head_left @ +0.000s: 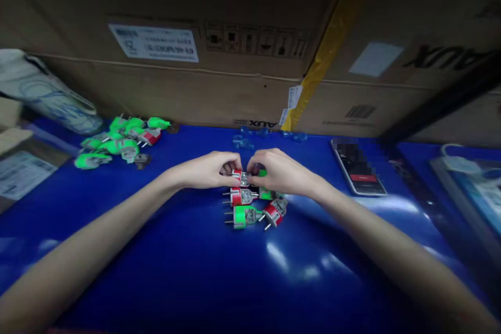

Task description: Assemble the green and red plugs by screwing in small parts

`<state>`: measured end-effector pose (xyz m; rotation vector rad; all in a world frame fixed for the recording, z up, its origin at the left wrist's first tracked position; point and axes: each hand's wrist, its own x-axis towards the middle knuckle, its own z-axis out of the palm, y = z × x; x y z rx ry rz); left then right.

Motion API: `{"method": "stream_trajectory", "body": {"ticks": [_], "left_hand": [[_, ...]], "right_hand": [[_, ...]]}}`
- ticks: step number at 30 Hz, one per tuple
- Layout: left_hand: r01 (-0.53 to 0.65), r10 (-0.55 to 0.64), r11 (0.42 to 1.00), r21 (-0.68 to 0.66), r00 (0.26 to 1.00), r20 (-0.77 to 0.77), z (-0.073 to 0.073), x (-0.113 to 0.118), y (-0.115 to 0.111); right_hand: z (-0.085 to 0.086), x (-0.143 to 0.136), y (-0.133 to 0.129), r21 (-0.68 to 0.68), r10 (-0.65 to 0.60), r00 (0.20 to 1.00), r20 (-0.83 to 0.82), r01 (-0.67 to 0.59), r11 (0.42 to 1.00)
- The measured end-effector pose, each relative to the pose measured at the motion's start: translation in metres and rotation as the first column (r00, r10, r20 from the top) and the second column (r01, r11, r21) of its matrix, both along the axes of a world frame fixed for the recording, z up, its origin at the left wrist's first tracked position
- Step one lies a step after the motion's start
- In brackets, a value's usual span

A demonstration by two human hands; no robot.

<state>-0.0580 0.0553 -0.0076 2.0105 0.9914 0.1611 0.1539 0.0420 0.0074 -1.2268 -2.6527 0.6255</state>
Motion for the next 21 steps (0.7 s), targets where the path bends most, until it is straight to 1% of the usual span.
{"method": "stream_trajectory", "body": {"ticks": [7, 14, 21], "left_hand": [[0.003, -0.003, 1.000, -0.003, 1.000, 0.004, -0.0007, -0.0008, 0.0001], [0.007, -0.007, 1.000, -0.002, 1.000, -0.005, 0.0019, 0.0004, -0.0003], [-0.007, 0.007, 1.000, -0.017, 1.000, -0.009, 0.0024, 0.0013, -0.0008]], "right_hand": [[-0.0030, -0.0018, -0.0002, -0.013, 0.001, 1.000, 0.031, 0.000, 1.000], [-0.0016, -0.0036, -0.0033, -0.017, 0.016, 1.000, -0.003, -0.016, 1.000], [-0.0011, -0.0046, -0.0042, -0.026, 0.015, 1.000, 0.017, -0.015, 1.000]]}}
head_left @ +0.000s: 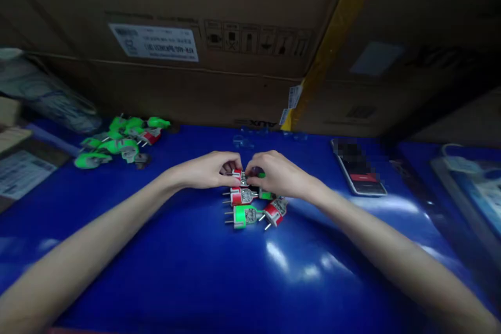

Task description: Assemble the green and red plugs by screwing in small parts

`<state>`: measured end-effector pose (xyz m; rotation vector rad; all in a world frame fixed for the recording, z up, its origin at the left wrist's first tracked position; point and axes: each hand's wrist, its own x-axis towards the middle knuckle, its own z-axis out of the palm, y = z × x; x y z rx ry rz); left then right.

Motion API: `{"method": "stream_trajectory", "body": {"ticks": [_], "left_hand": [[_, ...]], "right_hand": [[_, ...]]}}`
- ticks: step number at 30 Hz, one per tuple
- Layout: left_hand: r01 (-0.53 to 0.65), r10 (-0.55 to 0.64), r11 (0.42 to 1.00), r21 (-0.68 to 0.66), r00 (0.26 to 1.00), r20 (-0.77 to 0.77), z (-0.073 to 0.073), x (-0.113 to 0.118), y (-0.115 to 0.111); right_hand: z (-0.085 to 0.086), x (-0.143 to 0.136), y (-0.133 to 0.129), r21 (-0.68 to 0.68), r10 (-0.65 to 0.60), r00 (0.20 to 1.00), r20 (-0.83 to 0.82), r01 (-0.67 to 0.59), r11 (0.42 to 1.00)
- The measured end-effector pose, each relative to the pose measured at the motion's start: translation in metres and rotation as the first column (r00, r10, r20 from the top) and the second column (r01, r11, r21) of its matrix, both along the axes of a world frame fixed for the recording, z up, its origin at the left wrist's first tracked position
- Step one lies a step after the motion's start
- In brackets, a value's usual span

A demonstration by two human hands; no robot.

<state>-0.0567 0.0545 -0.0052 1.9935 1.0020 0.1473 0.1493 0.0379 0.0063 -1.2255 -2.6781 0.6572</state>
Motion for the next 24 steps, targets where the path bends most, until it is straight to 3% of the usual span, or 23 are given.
{"method": "stream_trajectory", "body": {"ticks": [6, 11, 16, 24], "left_hand": [[0.008, -0.008, 1.000, 0.001, 1.000, 0.001, -0.001, -0.001, 0.000], [0.020, -0.019, 0.999, 0.028, 0.999, -0.026, 0.002, -0.001, 0.001], [0.030, -0.028, 0.999, 0.022, 0.998, -0.060, 0.005, -0.002, 0.002], [0.033, -0.023, 0.996, 0.078, 0.992, -0.127, 0.013, -0.002, 0.001]], "right_hand": [[0.005, 0.005, 0.004, 0.041, 0.030, 0.997, -0.072, -0.027, 0.999], [0.034, 0.022, 0.005, 0.129, -0.090, 0.978, -0.189, 0.116, 0.985], [0.059, 0.044, 0.001, 0.067, -0.094, 0.969, -0.230, 0.113, 0.991], [0.057, 0.067, -0.009, 0.145, -0.083, 0.993, -0.085, 0.094, 0.985]]}}
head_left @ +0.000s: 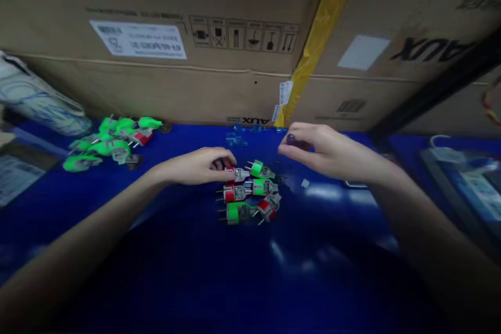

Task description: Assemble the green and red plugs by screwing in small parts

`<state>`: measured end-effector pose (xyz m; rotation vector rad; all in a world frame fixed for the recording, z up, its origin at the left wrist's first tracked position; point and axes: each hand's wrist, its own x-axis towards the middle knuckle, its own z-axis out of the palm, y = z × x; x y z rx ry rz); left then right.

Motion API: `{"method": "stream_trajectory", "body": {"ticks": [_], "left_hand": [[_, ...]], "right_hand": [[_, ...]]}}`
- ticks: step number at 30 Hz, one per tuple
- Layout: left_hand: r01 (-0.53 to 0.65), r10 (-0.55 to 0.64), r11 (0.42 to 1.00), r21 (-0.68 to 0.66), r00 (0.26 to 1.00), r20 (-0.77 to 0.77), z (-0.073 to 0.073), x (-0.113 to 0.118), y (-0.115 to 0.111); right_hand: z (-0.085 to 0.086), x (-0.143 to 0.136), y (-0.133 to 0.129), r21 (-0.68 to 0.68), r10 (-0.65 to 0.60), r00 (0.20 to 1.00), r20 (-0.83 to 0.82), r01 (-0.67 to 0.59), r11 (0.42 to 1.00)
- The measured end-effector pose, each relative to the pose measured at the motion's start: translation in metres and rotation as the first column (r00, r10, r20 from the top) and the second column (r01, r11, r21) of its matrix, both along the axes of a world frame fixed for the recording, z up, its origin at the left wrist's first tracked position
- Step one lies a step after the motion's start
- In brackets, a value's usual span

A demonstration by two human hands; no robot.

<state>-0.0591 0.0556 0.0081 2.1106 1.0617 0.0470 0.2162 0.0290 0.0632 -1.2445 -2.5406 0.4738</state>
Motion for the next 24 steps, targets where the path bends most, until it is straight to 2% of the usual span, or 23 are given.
{"method": "stream_trajectory", "body": {"ticks": [6, 12, 17, 24], "left_hand": [[-0.019, 0.020, 0.996, 0.089, 1.000, -0.020, 0.008, -0.003, -0.001], [0.005, -0.010, 0.959, 0.284, 1.000, 0.014, 0.012, 0.001, -0.007], [0.011, -0.032, 0.944, 0.330, 0.998, 0.057, 0.014, 0.007, -0.014], [0.013, -0.063, 0.925, 0.379, 0.991, 0.119, 0.011, 0.016, -0.022]], "right_hand": [[-0.009, 0.009, -0.003, -0.089, -0.015, 0.999, 0.045, 0.019, 0.996], [-0.017, 0.007, -0.002, -0.124, 0.004, 1.000, 0.029, 0.000, 0.992], [-0.022, 0.004, -0.001, -0.133, 0.003, 0.999, 0.037, 0.002, 0.991], [-0.013, 0.003, -0.004, -0.077, 0.017, 1.000, -0.001, -0.017, 0.997]]}}
